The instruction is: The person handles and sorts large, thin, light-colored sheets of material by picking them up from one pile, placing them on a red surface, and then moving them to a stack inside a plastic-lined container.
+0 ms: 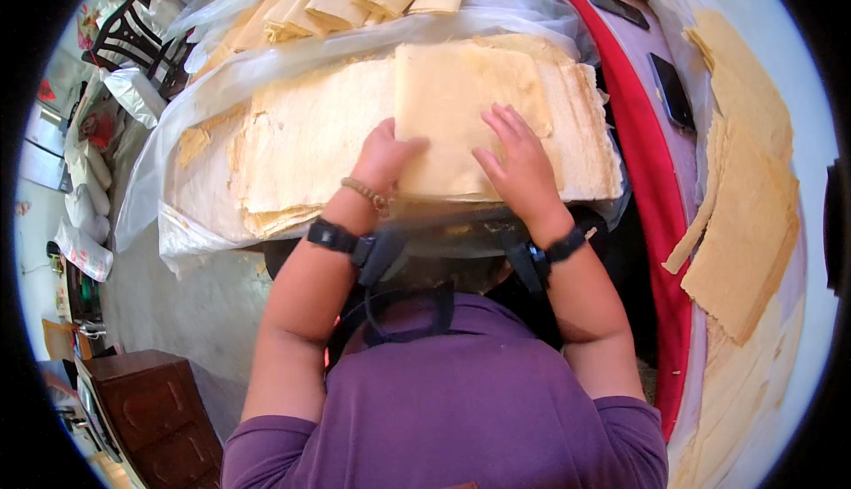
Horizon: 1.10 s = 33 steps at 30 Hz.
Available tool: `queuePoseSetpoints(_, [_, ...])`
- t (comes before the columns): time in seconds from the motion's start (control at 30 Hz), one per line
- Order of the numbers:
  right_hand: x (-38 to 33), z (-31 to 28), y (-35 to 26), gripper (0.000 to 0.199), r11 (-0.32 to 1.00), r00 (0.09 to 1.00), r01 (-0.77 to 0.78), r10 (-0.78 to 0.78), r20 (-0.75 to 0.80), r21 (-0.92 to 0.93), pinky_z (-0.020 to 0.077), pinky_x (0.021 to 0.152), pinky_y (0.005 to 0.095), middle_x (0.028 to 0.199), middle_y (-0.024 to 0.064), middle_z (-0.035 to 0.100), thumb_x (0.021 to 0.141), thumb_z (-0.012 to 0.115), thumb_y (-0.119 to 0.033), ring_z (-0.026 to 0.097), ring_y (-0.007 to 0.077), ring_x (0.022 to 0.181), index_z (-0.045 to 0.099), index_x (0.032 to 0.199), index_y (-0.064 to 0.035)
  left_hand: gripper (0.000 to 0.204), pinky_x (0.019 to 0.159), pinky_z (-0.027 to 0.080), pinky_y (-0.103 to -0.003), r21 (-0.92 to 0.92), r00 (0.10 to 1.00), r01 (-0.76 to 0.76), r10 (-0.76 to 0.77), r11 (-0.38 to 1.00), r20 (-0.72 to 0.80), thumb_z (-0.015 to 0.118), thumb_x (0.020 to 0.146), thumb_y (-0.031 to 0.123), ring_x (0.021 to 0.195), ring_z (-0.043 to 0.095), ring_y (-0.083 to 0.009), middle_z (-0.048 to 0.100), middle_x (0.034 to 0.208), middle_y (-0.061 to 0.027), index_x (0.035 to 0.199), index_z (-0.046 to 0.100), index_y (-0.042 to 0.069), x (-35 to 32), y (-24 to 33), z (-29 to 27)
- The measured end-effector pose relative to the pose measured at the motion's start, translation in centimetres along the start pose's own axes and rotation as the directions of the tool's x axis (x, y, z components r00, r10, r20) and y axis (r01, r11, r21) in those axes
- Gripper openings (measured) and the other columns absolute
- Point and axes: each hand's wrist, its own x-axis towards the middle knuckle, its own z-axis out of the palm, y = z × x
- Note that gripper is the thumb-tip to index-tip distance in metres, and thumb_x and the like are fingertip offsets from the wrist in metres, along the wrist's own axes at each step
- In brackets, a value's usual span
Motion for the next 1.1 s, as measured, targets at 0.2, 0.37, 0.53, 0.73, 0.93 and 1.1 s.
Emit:
queuePoseSetpoints(0.2, [-11.4,-6.4,-2.2,0.027,0.444,0.675,-0.713,0.224,0.703,0.542,0.0566,0.074,0.0303,0.094,0.0085,0.074,0.101,0.06,-0.024,0.071,0.0198,0.081,0.07,0.109,-0.0008,0.069,0.088,0.056,-0.034,0.511,0.992,-0.128,0.112,0.85,0.063,0.076,0.079,0.011,0.102,0.069,-0.0228,0.071,0.118,-0.016,0.142,0.051,-0.003,0.9,2.1,-9.4])
queuePoseSetpoints(0.37, [-16.1,-5.7,-1.5,0.042,0.072,0.267,-0.964,0.3,0.916,0.257,0.0579,0.076,0.0311,0.103,0.0139,0.071,0.102,0.058,-0.036,0.071,0.0215,0.086,0.065,0.122,-0.0001,0.074,0.099,0.052,-0.037,0.882,0.957,-0.27,0.211,0.385,0.201,0.079,0.076,0.012,0.114,0.066,-0.027,0.069,0.127,-0.0152,0.145,0.052,0.007,5.5,5.3,-13.7])
queuePoseSetpoints(0.53, [-14.2,-2.7,-1.9,0.056,-0.181,0.433,-0.842,0.333,0.837,0.508,0.0571,0.085,0.0368,0.118,0.0161,0.065,0.102,0.058,-0.042,0.069,0.0252,0.097,0.051,0.134,0.0029,0.071,0.105,0.05,-0.041,0.965,0.919,-0.255,0.326,0.058,0.223,0.08,0.077,0.012,0.124,0.061,-0.0304,0.061,0.14,-0.0127,0.143,0.053,0.011,3.9,7.6,-11.3])
queuePoseSetpoints(0.73, [-11.4,-0.4,-3.4,0.037,-0.206,0.478,-0.8,0.347,0.807,0.563,0.0596,0.078,0.0369,0.084,0.0068,0.061,0.101,0.061,-0.037,0.07,0.024,0.086,0.06,0.107,0.0005,0.078,0.118,0.035,-0.045,0.761,0.745,-0.648,0.239,0.036,0.623,0.064,0.073,-0.005,0.143,0.045,-0.029,0.048,0.154,-0.0123,0.148,0.049,0.014,-9.3,2.4,-7.6])
queuePoseSetpoints(0.93, [-9.4,-2.1,-7.7,0.036,0.038,0.54,-0.841,0.1,0.835,0.54,0.0577,0.084,0.0338,0.114,0.0185,0.07,0.107,0.053,-0.029,0.071,0.0244,0.104,0.06,0.119,0.0034,0.058,0.114,0.043,-0.043,0.722,0.651,-0.688,0.498,0.07,0.572,0.07,0.08,0.006,0.136,0.053,-0.0308,0.059,0.143,-0.0095,0.137,0.061,0.015,-12.0,-2.3,-5.5])
queuePoseSetpoints(1.1, [-6.2,-3.0,-7.1,0.048,0.636,0.874,-0.284,-0.136,0.467,0.718,0.0413,0.111,0.0381,0.139,0.0122,0.062,0.097,0.067,-0.024,0.057,0.0266,0.129,0.058,0.14,-0.0073,0.032,0.091,0.053,-0.033,0.446,0.834,-0.518,0.547,0.73,0.074,0.063,0.101,0.019,0.107,0.066,-0.0226,0.071,0.119,-0.0082,0.127,0.065,0.001,-10.4,-3.2,-8.5])
